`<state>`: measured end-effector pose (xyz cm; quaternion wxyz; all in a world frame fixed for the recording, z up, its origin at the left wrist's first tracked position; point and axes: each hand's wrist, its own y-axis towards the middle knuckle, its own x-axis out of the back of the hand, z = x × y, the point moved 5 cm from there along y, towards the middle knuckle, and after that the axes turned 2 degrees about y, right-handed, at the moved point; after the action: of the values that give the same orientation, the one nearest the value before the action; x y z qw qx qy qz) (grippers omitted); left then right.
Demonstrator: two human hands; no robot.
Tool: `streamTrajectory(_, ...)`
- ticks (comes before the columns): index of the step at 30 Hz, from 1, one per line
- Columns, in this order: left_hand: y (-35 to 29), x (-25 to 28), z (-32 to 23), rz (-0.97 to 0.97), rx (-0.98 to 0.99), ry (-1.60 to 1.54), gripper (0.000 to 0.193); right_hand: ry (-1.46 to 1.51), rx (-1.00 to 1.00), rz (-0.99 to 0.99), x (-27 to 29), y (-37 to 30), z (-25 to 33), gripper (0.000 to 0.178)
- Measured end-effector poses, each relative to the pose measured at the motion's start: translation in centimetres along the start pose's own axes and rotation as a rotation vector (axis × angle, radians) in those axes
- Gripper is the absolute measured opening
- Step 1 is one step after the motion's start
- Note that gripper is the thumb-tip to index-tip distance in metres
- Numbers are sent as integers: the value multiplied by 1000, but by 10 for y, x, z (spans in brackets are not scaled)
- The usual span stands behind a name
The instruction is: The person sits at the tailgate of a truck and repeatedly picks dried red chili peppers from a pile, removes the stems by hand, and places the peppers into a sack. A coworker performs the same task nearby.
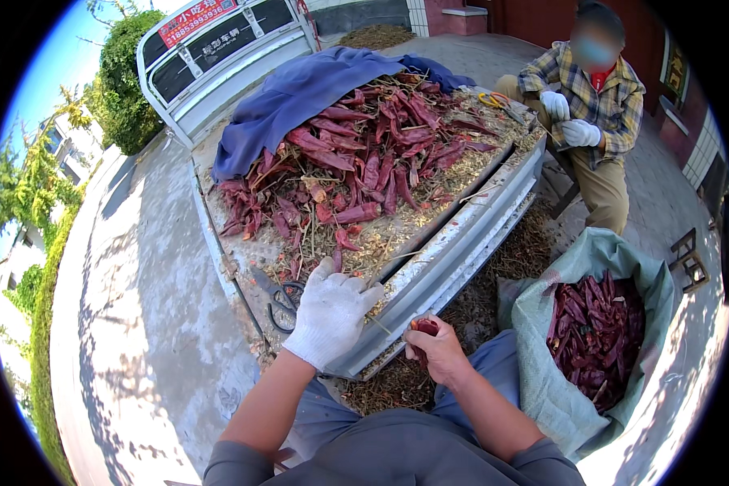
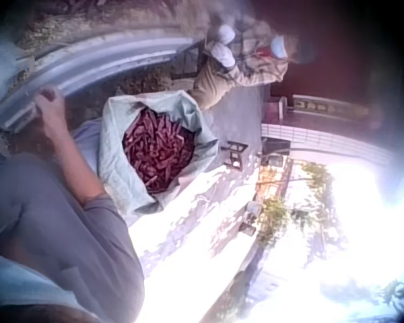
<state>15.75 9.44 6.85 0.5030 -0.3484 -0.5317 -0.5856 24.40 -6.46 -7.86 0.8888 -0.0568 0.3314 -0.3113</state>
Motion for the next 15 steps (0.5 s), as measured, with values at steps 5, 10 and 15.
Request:
streamTrajectory(5,4,-8,-6,233,-34,17,15,-19,-16,-16,5,-3,0,16)
streamTrajectory(10,-5,23,-13,60,-8,-187,17,-111,45,-7,3,-12,20,24)
streamTrajectory(15,-21,25,-16,80,-2,-650,29,-78,-3,126,-27,-15,45,27)
